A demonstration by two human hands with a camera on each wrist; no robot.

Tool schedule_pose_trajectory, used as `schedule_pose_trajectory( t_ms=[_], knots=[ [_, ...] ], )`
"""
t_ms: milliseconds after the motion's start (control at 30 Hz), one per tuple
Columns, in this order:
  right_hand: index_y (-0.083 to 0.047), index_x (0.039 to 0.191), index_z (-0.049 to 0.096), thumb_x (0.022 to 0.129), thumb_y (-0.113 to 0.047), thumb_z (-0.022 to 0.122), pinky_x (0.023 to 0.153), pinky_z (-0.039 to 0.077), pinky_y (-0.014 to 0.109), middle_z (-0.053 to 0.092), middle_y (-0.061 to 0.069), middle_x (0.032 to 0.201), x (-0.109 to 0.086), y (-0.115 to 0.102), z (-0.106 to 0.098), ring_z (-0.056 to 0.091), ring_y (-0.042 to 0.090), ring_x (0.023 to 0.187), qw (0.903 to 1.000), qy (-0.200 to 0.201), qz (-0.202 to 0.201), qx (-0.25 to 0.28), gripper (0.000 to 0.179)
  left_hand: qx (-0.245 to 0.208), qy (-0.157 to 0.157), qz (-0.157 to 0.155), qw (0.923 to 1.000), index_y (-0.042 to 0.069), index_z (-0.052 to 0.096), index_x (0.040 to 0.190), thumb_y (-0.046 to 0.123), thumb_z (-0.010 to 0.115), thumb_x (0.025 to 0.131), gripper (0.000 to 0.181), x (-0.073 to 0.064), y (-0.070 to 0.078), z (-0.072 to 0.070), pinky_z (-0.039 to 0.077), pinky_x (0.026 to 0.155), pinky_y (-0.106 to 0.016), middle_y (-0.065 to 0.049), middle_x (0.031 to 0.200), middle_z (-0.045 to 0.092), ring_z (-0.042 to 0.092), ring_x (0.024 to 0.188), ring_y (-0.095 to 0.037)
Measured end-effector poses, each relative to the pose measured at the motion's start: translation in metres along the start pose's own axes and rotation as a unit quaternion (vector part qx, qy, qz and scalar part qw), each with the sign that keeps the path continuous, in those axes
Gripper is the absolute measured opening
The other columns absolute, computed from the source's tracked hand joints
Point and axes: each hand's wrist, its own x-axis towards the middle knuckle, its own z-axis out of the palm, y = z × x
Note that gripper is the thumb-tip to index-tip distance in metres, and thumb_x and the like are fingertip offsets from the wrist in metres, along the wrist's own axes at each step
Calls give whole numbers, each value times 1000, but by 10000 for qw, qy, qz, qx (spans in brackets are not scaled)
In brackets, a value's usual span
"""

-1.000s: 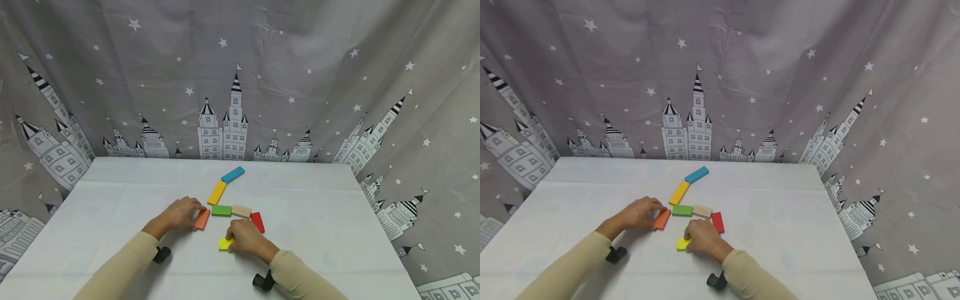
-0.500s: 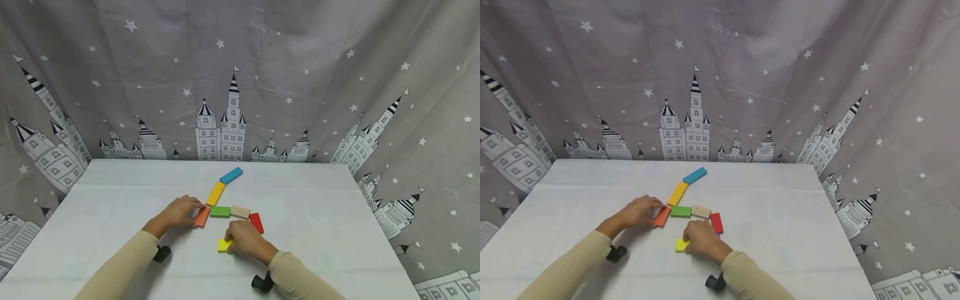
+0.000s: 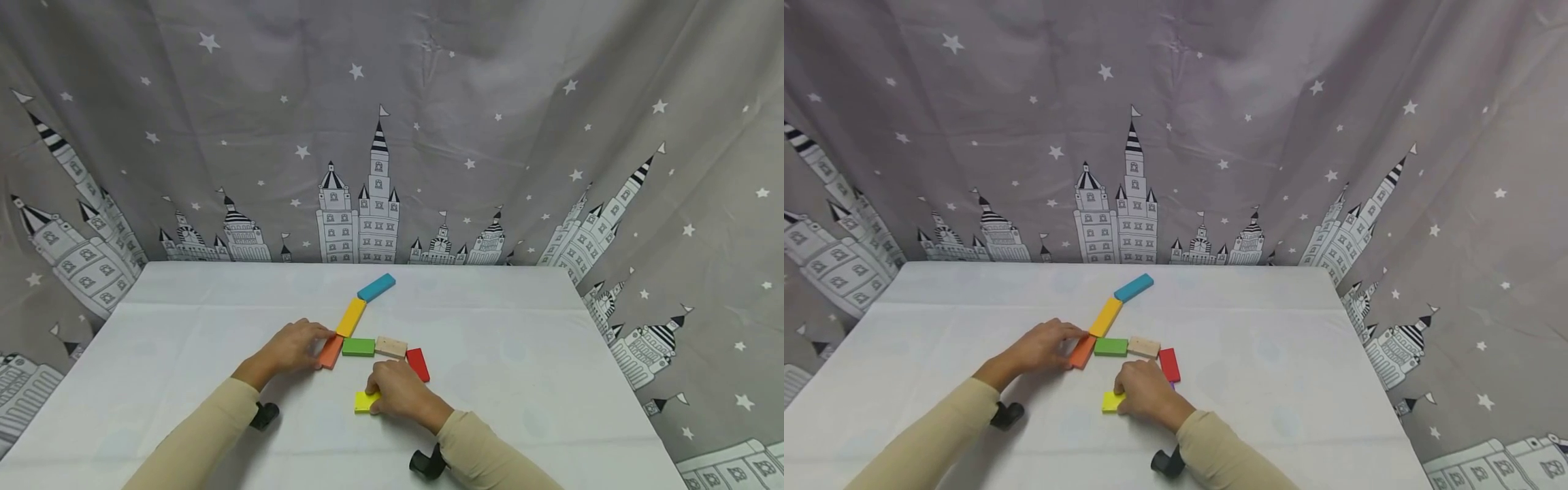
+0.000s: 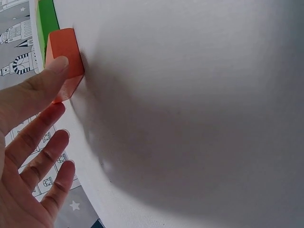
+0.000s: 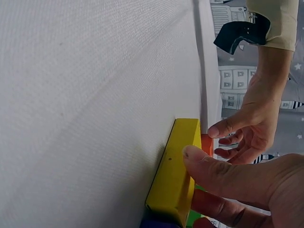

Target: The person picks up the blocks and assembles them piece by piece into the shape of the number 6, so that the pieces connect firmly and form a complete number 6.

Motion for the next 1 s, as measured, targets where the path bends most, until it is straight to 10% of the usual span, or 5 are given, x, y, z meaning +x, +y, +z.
schedule_pose_trajectory(
  t_ms=[1000],
  knots=[
    [-14,92,73,66,-25,81,67,41,18,63,-10,78,-1,0,2,48,3,70,9997,32,124,219,29,-77,107,80,9999,14,53,127,34,78,69,66,1,-8,-5,37,95,-47,-5,127,53,46,110,-25]
  ],
)
